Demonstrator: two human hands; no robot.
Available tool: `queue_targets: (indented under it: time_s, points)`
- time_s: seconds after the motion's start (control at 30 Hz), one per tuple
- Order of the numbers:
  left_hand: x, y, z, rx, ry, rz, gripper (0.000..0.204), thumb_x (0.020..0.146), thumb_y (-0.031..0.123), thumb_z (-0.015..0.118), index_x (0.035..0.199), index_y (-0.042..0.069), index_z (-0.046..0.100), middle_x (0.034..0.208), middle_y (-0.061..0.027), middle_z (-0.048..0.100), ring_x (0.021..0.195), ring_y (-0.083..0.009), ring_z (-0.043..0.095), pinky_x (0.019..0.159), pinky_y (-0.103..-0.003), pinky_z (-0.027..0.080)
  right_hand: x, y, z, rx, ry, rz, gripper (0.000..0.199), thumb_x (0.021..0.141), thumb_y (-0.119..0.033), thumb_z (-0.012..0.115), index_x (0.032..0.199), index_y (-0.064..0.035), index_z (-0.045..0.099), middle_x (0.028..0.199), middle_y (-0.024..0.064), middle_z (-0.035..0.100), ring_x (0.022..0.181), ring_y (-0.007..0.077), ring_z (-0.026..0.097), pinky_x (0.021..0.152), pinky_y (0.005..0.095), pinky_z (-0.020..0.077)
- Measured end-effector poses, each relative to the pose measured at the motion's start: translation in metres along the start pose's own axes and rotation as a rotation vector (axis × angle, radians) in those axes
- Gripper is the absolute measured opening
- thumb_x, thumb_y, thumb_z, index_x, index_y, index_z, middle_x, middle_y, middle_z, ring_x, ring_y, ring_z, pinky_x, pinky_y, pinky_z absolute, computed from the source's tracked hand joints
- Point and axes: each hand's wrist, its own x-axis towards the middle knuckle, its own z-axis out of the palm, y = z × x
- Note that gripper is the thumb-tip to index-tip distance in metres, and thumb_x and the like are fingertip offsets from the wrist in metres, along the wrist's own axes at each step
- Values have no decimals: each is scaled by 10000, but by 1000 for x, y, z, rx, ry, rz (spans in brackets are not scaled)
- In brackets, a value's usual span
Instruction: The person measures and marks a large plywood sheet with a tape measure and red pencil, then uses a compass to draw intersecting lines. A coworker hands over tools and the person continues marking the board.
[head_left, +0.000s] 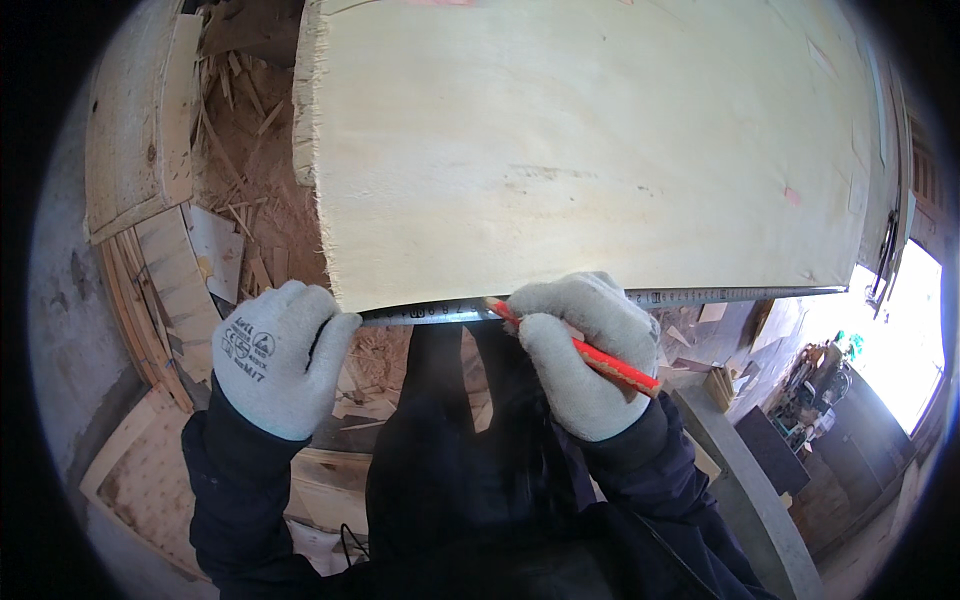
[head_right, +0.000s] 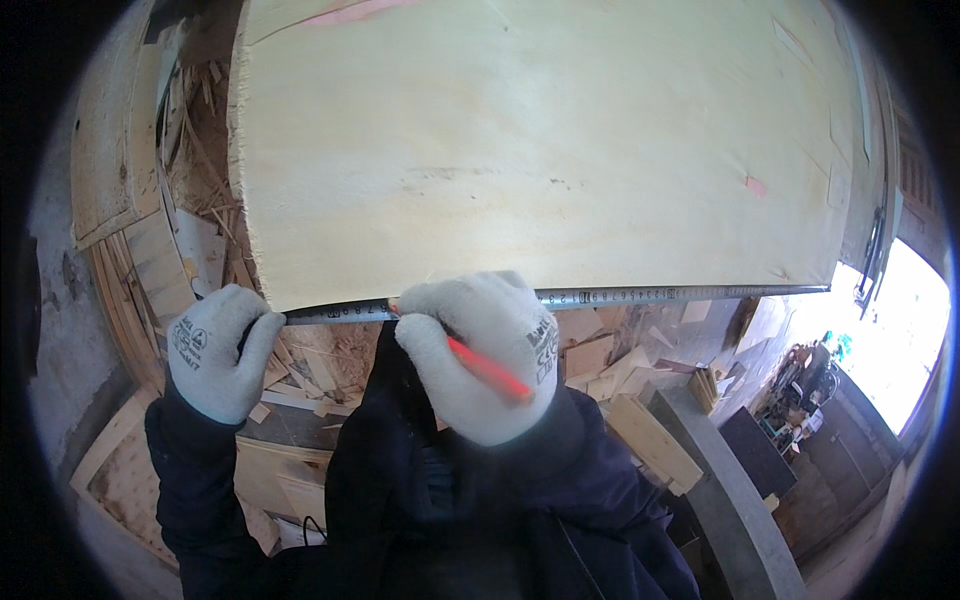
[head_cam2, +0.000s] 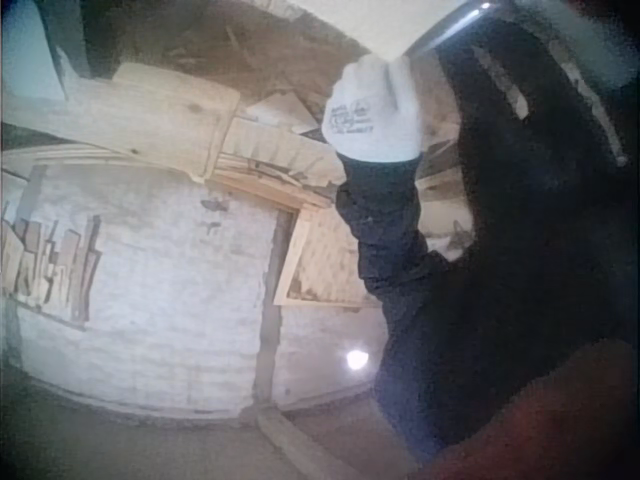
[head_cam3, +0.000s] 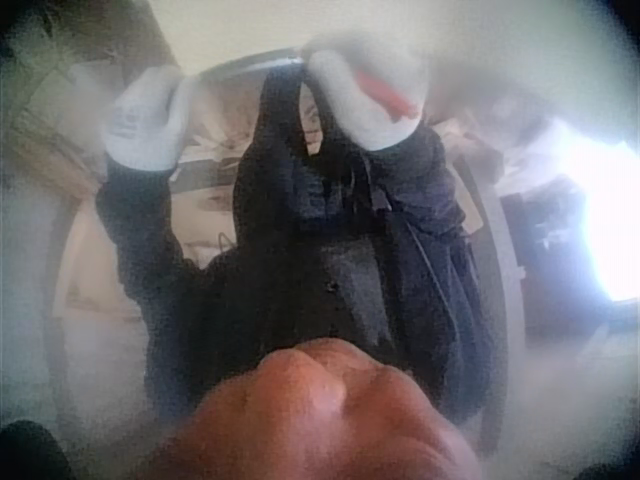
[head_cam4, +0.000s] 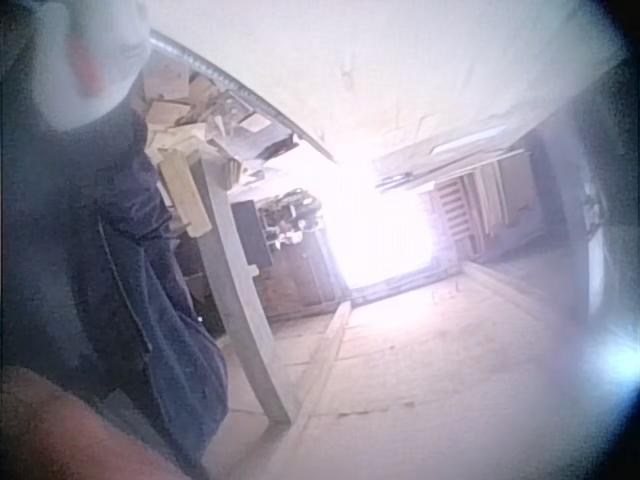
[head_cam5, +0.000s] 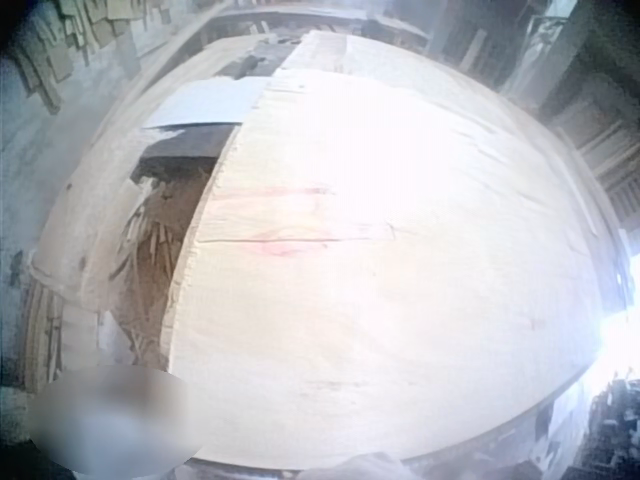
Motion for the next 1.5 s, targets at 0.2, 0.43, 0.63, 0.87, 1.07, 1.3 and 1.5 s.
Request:
queue_targets:
  time_s: [0.2, 0.43, 0.63, 0.87, 1.07, 1.3, 1.5]
  points:
    - [0, -1, 0, 15, -5, -4, 140, 881, 155, 664, 796, 45, 641, 710, -117, 578, 654, -298, 597, 611, -402, 460, 3, -1, 4, -64, 16, -96, 159, 812, -33, 644, 947, -13, 726, 821, 102, 708, 786, 227, 641, 741, 355, 509]
    - [2, -3, -1, 19, -22, 14, 133, 883, 160, 659, 820, 44, 650, 716, -116, 583, 655, -300, 599, 613, -401, 459, 6, -3, 6, -83, 23, -97, 137, 826, -52, 667, 943, -18, 730, 816, 102, 706, 765, 234, 638, 728, 364, 506]
    - [2, -5, -1, -8, -41, 2, 136, 880, 160, 660, 814, 42, 653, 716, -117, 589, 648, -302, 602, 605, -398, 460, 8, -2, 6, -118, 11, -145, 131, 832, -68, 675, 940, -19, 731, 810, 103, 703, 757, 240, 636, 728, 377, 498]
    - [2, -6, 0, -40, -11, 15, 135, 875, 163, 665, 815, 42, 660, 719, -116, 600, 635, -298, 602, 598, -390, 465, 8, -4, 9, -93, 36, -82, 129, 828, -82, 678, 930, -27, 734, 808, 104, 701, 759, 255, 634, 740, 378, 488]
    - [3, -7, 0, -33, -14, 39, 120, 877, 156, 663, 817, 52, 663, 730, -107, 604, 648, -291, 607, 610, -385, 468, 10, -3, 12, -88, 55, -117, 96, 818, -65, 688, 900, -27, 720, 714, 75, 653, 691, 256, 631, 755, 391, 460]
    - [4, -8, -2, -20, -48, 2, 125, 881, 159, 657, 824, 48, 666, 758, -115, 623, 676, -299, 625, 625, -389, 482, 10, -2, 14, -129, 95, -173, 78, 811, -71, 695, 881, -48, 724, 750, 72, 663, 714, 254, 632, 773, 378, 450]
    - [5, -8, -2, -37, -57, -14, 136, 882, 171, 655, 824, 48, 666, 757, -117, 623, 677, -303, 626, 626, -389, 484, 12, -3, 15, -126, 96, -140, 72, 810, -92, 699, 868, -55, 723, 760, 66, 668, 725, 260, 636, 773, 385, 449]
